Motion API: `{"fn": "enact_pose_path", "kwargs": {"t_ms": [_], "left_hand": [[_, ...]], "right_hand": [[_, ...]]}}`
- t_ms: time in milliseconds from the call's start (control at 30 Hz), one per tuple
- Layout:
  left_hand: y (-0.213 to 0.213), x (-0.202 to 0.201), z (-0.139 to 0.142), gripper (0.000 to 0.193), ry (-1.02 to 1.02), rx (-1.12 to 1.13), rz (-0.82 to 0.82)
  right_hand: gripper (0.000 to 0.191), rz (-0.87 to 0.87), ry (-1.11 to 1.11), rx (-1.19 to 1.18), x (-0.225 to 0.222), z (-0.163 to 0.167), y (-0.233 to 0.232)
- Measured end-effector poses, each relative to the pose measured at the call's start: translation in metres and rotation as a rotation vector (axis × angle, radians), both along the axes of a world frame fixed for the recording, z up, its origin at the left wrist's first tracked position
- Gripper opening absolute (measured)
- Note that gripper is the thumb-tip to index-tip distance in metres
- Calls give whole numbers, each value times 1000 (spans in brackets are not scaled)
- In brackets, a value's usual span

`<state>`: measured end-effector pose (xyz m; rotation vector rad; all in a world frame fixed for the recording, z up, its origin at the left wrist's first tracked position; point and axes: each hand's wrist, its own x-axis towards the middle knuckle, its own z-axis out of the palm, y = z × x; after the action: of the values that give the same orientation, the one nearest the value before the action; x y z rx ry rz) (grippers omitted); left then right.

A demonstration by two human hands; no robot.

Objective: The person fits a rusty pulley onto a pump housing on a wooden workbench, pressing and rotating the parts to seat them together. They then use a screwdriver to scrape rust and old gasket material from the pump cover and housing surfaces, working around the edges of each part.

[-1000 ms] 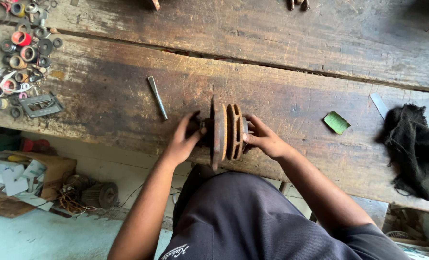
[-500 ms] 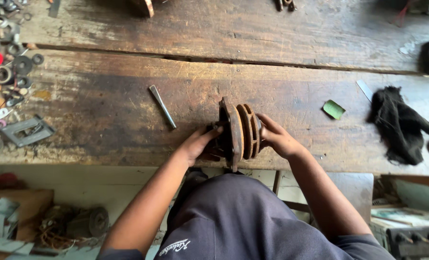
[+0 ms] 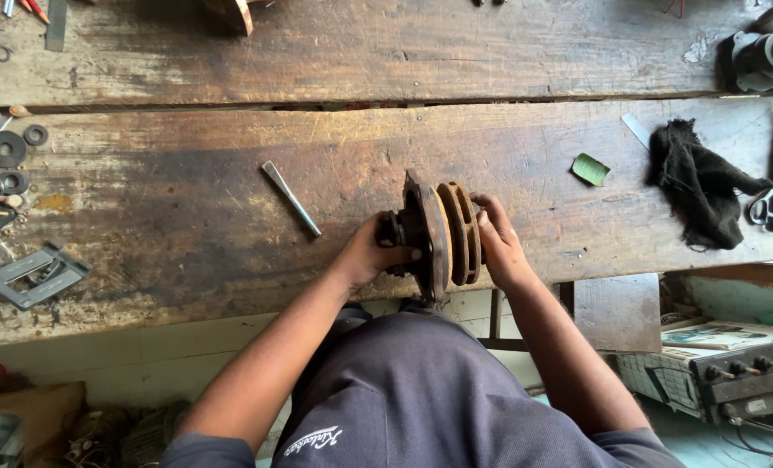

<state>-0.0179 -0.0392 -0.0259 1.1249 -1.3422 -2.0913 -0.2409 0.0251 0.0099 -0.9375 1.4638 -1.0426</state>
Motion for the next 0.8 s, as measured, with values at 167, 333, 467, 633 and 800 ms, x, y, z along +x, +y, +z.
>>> {"fn": "enact_pose_path", "kwargs": {"t_ms": [167, 333, 467, 633, 800], "left_hand": [[-13, 5, 16, 107, -248, -189, -116], [-15, 8, 22, 110, -319, -211, -121], [-20, 3, 20, 101, -55, -157, -41], [-32, 1, 17, 107, -194, -227, -104], [-29, 1, 18, 114, -291, -261, -74]], "right_hand": [[56, -79, 284, 170, 10, -7, -3], [55, -153, -111, 77, 19, -11, -1], [54, -162, -71, 37, 19, -5, -8], [55, -149, -56, 110, 15, -3, -24], [55, -88, -73, 21, 11, -6, -29]]}}
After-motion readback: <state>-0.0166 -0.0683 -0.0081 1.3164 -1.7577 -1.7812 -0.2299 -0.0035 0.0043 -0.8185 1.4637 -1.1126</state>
